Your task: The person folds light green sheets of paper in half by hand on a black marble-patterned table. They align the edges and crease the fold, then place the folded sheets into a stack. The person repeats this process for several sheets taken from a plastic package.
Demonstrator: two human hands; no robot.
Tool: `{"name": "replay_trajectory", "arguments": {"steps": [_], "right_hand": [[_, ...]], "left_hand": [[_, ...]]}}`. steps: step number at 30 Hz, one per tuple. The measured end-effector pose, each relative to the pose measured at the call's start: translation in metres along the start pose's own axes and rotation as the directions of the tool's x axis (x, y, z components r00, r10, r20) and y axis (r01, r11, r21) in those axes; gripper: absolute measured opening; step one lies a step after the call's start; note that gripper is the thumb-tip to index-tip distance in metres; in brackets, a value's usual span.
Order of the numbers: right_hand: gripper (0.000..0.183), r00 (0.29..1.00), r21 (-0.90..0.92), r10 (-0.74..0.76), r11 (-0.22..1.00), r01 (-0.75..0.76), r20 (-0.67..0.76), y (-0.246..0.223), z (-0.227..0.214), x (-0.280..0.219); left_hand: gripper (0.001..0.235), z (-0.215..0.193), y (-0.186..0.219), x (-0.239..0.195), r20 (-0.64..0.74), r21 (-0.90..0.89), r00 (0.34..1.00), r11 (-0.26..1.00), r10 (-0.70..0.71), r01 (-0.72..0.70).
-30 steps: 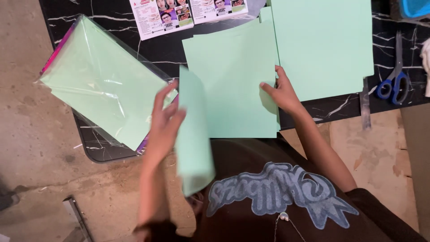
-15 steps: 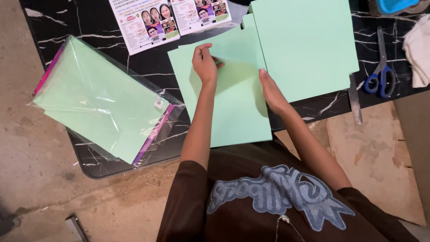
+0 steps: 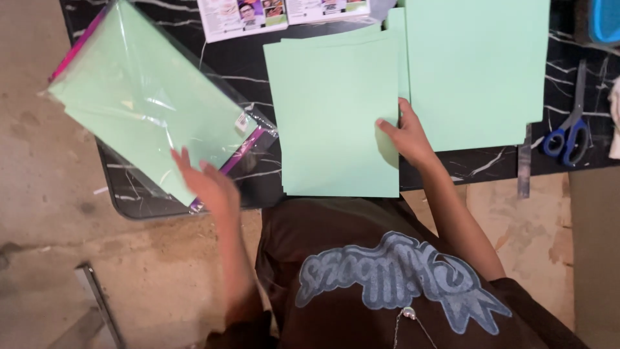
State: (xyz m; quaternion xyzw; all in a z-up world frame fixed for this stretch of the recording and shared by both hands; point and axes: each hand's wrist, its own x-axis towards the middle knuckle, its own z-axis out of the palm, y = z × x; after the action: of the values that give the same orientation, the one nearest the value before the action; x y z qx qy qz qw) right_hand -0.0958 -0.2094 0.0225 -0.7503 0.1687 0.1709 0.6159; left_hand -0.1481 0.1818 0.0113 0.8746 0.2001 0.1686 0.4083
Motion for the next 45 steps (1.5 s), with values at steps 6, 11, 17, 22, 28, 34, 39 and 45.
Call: {"name": "replay_trajectory", "arguments": {"steps": [6,11,17,22,28,34,39,45], "right_hand": [[0.046,1.0,0.078,-0.021,0.997,0.019,0.022,0.005,0.0,0.001],[0.046,1.0,0.075,-0.013,0.997,0.012,0.011,0.005,-0.004,-0.001],[0.048,1.0,0.076,0.015,0.997,-0.015,-0.006,0.0,-0.003,0.002],[0.052,1.0,0.066,0.023,0.998,-0.023,-0.005,0.005,-0.006,0.002],[0.058,0.998,0.038,0.054,0.998,-0.054,0.008,-0.011,-0.008,-0.002],[0.071,1.0,-0.039,0.003,0.999,-0.004,-0.021,0.006,-0.011,-0.003],[0.076,0.999,-0.043,0.022,0.999,-0.024,-0.039,0.001,-0.009,-0.006],[0.072,0.998,-0.026,0.053,0.998,-0.054,-0.027,-0.003,-0.009,-0.007]], "left_hand": [[0.062,-0.044,-0.043,-0.018,0.194,0.554,0.96,0.786,0.201,-0.276],[0.067,-0.06,-0.038,-0.018,0.128,0.477,0.957,0.83,0.261,-0.29],[0.059,-0.072,-0.016,-0.015,0.076,0.476,0.935,0.811,0.346,-0.339],[0.044,-0.08,0.031,-0.005,0.333,0.615,0.943,0.764,-0.024,-0.198],[0.027,-0.076,0.189,-0.013,0.628,0.18,0.777,0.961,0.053,-0.21],[0.04,-0.034,0.25,0.011,0.692,0.07,0.712,0.993,-0.118,0.097],[0.04,0.063,0.205,0.039,0.587,-0.443,0.777,0.894,0.229,0.071],[0.033,0.201,0.158,0.052,0.606,-0.576,0.793,0.723,0.065,0.381]]}}
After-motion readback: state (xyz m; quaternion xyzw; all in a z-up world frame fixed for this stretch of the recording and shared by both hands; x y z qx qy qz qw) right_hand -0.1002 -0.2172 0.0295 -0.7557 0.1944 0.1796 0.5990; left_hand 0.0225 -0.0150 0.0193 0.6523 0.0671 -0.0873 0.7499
